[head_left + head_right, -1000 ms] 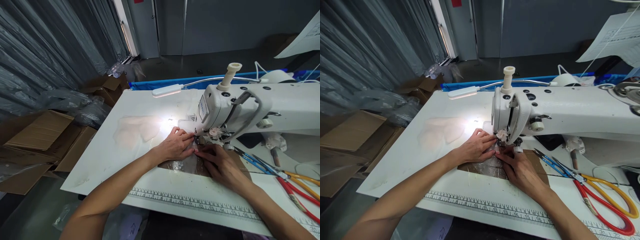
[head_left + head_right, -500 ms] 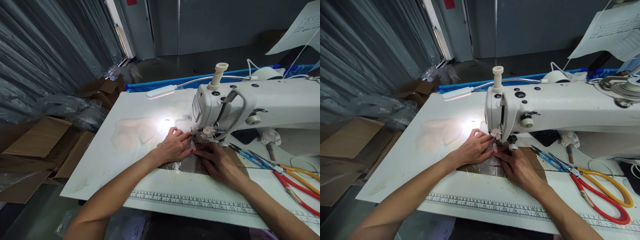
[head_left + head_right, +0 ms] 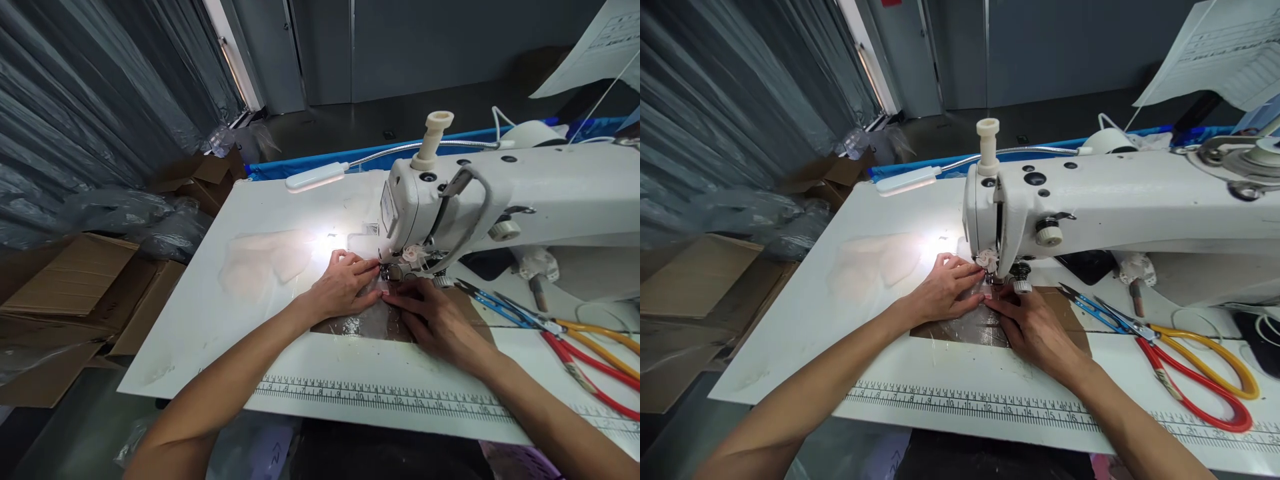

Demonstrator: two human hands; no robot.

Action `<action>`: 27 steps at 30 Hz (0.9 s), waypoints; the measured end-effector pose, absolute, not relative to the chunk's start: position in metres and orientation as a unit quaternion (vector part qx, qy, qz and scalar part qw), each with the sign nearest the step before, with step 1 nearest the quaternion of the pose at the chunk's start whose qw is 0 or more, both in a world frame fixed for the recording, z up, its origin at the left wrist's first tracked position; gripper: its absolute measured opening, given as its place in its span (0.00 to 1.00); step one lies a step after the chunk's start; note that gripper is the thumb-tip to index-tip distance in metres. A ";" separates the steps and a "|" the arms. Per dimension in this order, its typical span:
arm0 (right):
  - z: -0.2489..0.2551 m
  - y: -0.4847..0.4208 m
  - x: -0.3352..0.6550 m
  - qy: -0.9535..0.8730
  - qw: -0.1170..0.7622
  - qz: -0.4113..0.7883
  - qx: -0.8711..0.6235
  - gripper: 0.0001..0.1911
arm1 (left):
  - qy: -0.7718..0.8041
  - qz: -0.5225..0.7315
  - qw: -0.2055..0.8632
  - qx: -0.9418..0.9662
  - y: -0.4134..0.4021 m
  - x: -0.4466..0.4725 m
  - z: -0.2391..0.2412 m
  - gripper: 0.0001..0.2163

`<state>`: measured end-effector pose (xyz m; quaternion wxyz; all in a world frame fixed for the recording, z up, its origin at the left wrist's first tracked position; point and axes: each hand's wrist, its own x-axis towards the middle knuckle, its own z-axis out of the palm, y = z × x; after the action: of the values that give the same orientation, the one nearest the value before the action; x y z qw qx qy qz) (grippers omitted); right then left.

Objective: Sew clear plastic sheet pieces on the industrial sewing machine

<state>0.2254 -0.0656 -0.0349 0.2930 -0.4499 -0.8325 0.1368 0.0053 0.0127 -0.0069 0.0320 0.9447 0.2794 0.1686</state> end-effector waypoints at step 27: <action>-0.037 -0.065 0.228 -0.827 0.270 0.153 -0.470 0.20 | 0.289 0.156 0.009 0.945 0.006 0.007 -0.005 0.19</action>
<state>0.2278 -0.0651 -0.0366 0.2695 -0.4696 -0.8268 0.1525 0.0068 0.0057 -0.0053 0.0086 0.9446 0.2888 0.1555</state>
